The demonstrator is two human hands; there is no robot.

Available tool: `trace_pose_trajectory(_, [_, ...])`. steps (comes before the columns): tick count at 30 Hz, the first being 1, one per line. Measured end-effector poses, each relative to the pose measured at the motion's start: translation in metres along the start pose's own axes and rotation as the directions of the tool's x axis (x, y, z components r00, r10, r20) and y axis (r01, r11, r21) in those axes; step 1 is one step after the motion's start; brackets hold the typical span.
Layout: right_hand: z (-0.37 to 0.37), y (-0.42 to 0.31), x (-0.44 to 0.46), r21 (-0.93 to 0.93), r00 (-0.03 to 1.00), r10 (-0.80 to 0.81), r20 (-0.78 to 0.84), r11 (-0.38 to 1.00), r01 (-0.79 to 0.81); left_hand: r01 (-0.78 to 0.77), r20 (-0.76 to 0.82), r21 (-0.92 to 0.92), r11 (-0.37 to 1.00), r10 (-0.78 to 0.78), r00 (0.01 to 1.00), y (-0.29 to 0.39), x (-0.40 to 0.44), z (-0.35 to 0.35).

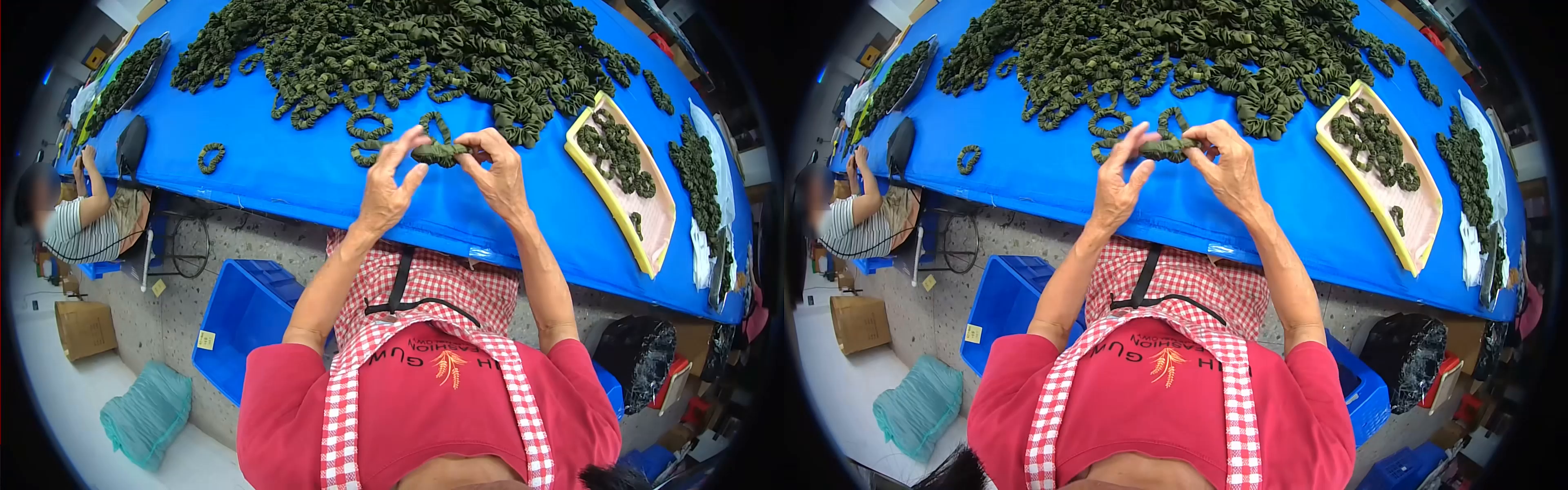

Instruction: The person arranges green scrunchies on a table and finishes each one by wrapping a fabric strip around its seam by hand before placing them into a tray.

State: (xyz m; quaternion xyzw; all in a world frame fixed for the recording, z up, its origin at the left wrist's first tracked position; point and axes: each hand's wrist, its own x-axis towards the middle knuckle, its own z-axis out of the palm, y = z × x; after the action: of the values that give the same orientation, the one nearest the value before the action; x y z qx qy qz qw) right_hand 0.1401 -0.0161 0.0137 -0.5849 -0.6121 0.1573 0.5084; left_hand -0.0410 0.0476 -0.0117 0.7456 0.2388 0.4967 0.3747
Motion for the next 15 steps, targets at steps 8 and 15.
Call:
trace_pose_trajectory(8, [-0.008,-0.016,-0.033,0.234,0.979,0.195,-0.053,0.956,-0.178,0.435,0.205,-0.346,0.831,-0.385,0.900,0.008,-0.003,0.010])
trace_pose_trajectory(15, [-0.015,-0.015,-0.043,-0.461,0.875,-0.449,0.182,0.747,0.479,0.645,0.407,-0.343,0.683,-0.510,0.757,0.009,-0.007,0.010])
